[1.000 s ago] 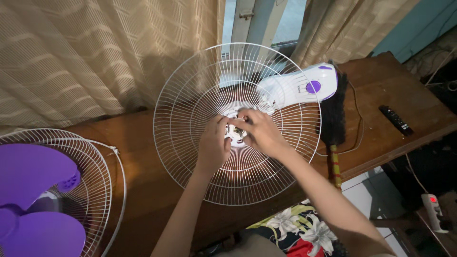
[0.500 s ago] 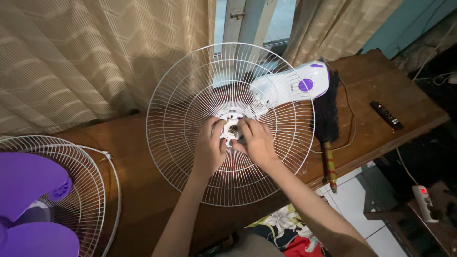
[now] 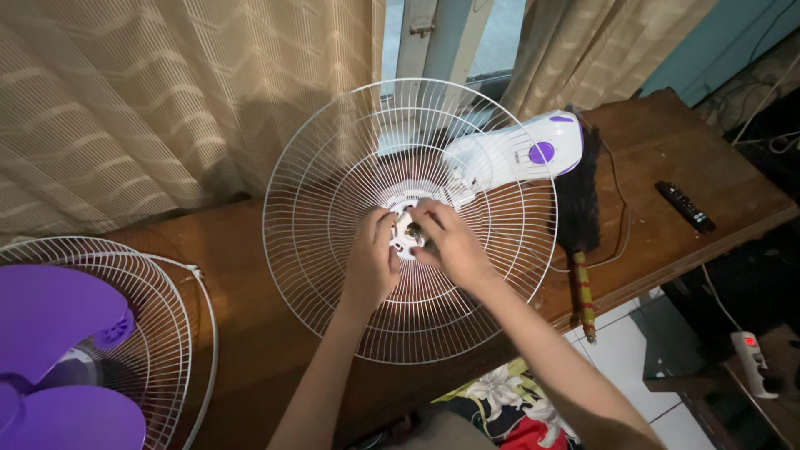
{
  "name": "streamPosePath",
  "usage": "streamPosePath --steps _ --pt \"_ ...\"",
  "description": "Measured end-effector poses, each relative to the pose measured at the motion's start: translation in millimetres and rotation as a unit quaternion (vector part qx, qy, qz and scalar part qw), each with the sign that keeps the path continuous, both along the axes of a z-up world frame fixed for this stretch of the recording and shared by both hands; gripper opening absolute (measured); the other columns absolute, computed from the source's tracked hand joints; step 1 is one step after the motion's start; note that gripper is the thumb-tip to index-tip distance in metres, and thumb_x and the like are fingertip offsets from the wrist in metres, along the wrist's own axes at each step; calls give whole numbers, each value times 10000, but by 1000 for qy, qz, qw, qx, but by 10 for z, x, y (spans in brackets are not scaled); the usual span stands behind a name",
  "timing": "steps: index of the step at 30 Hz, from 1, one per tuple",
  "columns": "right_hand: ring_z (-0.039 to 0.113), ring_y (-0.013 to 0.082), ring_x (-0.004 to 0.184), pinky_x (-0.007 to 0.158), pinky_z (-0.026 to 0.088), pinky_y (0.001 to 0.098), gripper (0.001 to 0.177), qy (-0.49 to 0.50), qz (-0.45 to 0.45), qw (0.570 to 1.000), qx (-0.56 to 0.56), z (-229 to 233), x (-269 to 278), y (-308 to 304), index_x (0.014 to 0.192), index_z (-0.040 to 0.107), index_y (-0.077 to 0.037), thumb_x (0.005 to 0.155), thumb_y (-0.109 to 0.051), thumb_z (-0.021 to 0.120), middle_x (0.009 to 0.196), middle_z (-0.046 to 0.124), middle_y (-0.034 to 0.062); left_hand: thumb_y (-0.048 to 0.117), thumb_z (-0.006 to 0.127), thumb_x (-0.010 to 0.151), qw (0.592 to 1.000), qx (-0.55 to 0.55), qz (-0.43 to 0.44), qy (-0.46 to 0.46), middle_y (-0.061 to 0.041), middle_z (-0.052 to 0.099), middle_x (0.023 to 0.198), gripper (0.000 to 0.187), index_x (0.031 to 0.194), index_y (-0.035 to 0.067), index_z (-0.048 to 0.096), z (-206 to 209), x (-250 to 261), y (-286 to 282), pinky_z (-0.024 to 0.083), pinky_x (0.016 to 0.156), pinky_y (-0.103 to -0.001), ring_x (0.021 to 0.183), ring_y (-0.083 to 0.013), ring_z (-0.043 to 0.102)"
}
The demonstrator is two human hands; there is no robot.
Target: The person disassembles a purple table fan on a wooden table. They remove the front grille, unscrew the central hub to detach the blades, and then remove the rear grille and motor housing components.
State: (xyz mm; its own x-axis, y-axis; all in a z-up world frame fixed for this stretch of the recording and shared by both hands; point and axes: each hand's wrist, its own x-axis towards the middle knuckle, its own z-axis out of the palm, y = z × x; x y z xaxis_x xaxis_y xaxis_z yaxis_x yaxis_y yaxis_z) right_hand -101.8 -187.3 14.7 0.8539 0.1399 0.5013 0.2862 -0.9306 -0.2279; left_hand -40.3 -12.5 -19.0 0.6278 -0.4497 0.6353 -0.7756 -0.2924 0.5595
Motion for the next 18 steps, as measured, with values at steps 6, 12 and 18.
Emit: streamPosePath --steps 6,12,18 --pt "617 260 1218 1051 523 390 730 14 35 995 -95 185 72 -67 1371 634 -195 681 -19 791 1338 599 73 -59 697 765 1000 -6 -13 14 -235 504 1348 568 1300 -103 511 -31 19 0 520 1053 -440 1258 -407 557" --pt "579 378 1110 910 529 461 907 23 -94 994 53 31 -102 214 1369 508 9 619 -286 923 1250 527 225 -11 725 780 1000 -7 -16 14 -218 513 1345 555 1299 -51 531 -17 -3 19 518 1038 -449 1254 -398 554" --pt "615 331 1158 981 536 427 767 3 -94 992 84 -59 -71 190 1359 555 3 718 -223 911 1314 585 169 -22 691 838 1000 6 1 -2 -174 548 1345 530 1348 6 552 39 -46 -10 511 1056 -443 1259 -364 568"
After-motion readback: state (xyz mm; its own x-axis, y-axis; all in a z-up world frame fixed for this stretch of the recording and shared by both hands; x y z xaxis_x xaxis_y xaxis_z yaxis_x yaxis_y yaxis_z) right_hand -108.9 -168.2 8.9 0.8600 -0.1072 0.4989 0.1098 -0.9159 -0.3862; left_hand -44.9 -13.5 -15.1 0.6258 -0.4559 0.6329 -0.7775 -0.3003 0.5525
